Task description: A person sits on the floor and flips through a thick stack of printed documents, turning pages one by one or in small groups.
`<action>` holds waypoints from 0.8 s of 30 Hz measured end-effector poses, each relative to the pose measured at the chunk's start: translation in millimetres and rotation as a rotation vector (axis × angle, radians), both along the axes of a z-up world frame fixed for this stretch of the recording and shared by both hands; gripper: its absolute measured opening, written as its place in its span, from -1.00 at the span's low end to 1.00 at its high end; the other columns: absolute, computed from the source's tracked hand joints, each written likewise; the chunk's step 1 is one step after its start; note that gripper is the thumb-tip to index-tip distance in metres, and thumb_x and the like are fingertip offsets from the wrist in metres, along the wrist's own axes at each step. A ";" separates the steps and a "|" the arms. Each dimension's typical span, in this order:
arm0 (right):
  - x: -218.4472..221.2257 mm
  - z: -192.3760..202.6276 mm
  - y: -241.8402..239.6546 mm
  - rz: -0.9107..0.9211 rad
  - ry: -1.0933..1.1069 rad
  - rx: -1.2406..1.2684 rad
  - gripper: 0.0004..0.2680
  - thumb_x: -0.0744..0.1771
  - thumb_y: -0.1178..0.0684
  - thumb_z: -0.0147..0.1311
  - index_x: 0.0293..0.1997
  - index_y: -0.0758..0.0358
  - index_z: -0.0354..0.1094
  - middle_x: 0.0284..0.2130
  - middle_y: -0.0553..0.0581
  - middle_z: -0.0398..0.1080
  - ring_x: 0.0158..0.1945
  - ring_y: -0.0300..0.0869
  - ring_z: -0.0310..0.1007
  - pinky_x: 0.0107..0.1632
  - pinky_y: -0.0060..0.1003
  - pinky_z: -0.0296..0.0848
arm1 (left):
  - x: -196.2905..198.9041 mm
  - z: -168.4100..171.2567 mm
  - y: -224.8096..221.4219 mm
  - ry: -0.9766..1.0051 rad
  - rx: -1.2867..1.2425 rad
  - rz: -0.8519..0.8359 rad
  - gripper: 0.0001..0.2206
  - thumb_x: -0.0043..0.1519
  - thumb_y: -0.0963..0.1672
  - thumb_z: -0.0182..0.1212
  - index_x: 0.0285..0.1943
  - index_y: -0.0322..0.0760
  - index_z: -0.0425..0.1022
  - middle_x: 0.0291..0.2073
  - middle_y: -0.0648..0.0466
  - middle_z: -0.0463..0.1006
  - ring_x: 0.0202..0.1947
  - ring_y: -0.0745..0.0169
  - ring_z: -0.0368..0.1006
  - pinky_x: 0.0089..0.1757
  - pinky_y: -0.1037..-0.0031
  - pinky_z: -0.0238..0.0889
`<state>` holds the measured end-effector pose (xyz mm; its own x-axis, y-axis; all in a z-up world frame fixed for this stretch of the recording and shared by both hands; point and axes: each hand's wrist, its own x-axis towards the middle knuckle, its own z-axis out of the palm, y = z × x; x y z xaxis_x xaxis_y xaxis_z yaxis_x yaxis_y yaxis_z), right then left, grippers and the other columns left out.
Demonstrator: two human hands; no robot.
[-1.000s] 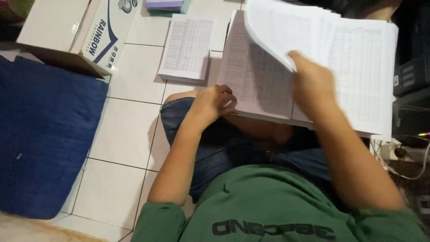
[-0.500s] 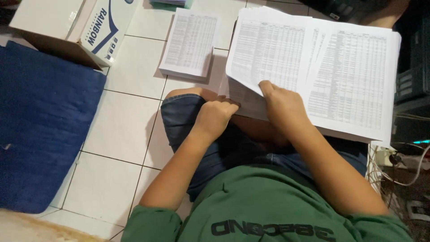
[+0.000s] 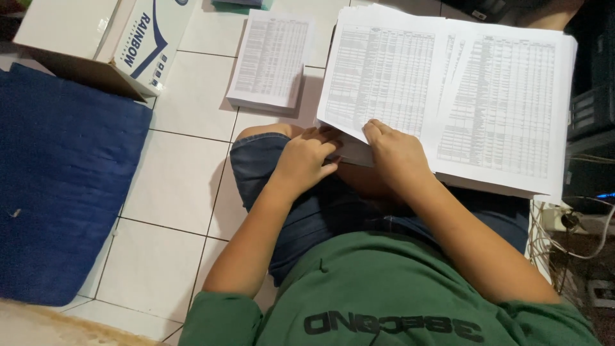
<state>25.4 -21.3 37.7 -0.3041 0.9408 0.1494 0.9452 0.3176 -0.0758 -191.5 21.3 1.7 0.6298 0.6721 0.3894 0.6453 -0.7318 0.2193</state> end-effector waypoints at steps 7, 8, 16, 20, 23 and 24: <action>0.9 -6.3 -0.2 0.004 0.004 0.052 -0.80 0.31 0.28 0.03 0.02 0.33 0.43 0.01 0.29 0.55 -0.12 0.05 0.65 -0.19 -0.14 0.64 | -0.3 -37.1 4.0 0.012 0.057 0.025 -0.59 -0.15 0.03 0.58 -0.14 0.00 0.60 -0.59 0.07 0.55 -0.50 0.04 0.56 -0.22 0.31 0.46; 1.5 -8.2 0.2 0.009 0.002 0.067 -0.80 0.31 0.28 0.03 0.02 0.33 0.43 0.01 0.29 0.55 -0.12 0.05 0.65 -0.19 -0.16 0.64 | -0.9 -41.2 4.6 0.015 0.064 0.022 -0.58 -0.15 0.03 0.58 -0.14 0.00 0.60 -0.58 0.07 0.55 -0.51 0.03 0.56 -0.24 0.30 0.46; -2.5 -2.1 -3.3 0.004 0.021 0.042 -0.79 0.32 0.31 0.01 0.03 0.37 0.45 0.01 0.36 0.54 -0.06 0.07 0.63 -0.12 -0.17 0.63 | 0.9 -30.0 4.5 0.134 -0.040 0.064 -0.64 -0.07 -0.03 0.57 -0.13 -0.05 0.60 -0.59 0.07 0.56 -0.53 0.05 0.54 -0.30 0.34 0.46; -3.0 -6.3 -4.1 0.010 0.010 0.075 -0.80 0.33 0.30 0.03 0.04 0.37 0.45 0.02 0.36 0.53 -0.02 0.08 0.62 -0.10 -0.17 0.63 | 10.5 -23.1 21.9 0.178 -0.269 0.114 -0.78 0.00 -0.11 0.48 -0.21 -0.15 0.60 -0.57 0.07 0.56 -0.48 0.02 0.57 -0.33 0.29 0.46; -4.8 4.2 -3.8 0.000 0.034 0.044 -0.77 0.32 0.30 0.02 0.09 0.37 0.43 0.05 0.37 0.51 -0.02 0.11 0.61 -0.08 -0.11 0.62 | 15.6 -12.5 46.0 0.267 -0.315 0.111 -0.76 -0.04 -0.11 0.52 -0.25 -0.25 0.64 -0.52 -0.03 0.58 -0.40 -0.12 0.60 -0.30 0.12 0.49; -4.9 8.6 -4.3 -0.016 0.060 0.003 -0.73 0.31 0.30 0.00 0.13 0.37 0.42 0.08 0.36 0.50 -0.02 0.13 0.61 -0.08 -0.06 0.61 | 17.0 -6.1 53.9 0.350 -0.340 0.098 -0.74 -0.04 -0.09 0.55 -0.27 -0.31 0.67 -0.47 -0.09 0.59 -0.32 -0.19 0.61 -0.26 0.04 0.51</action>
<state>20.5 -25.6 46.3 -0.2796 0.9450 0.1694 0.9440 0.3028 -0.1313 -174.5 75.2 -4.4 0.6109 0.7871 -0.0857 0.7851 -0.5883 0.1935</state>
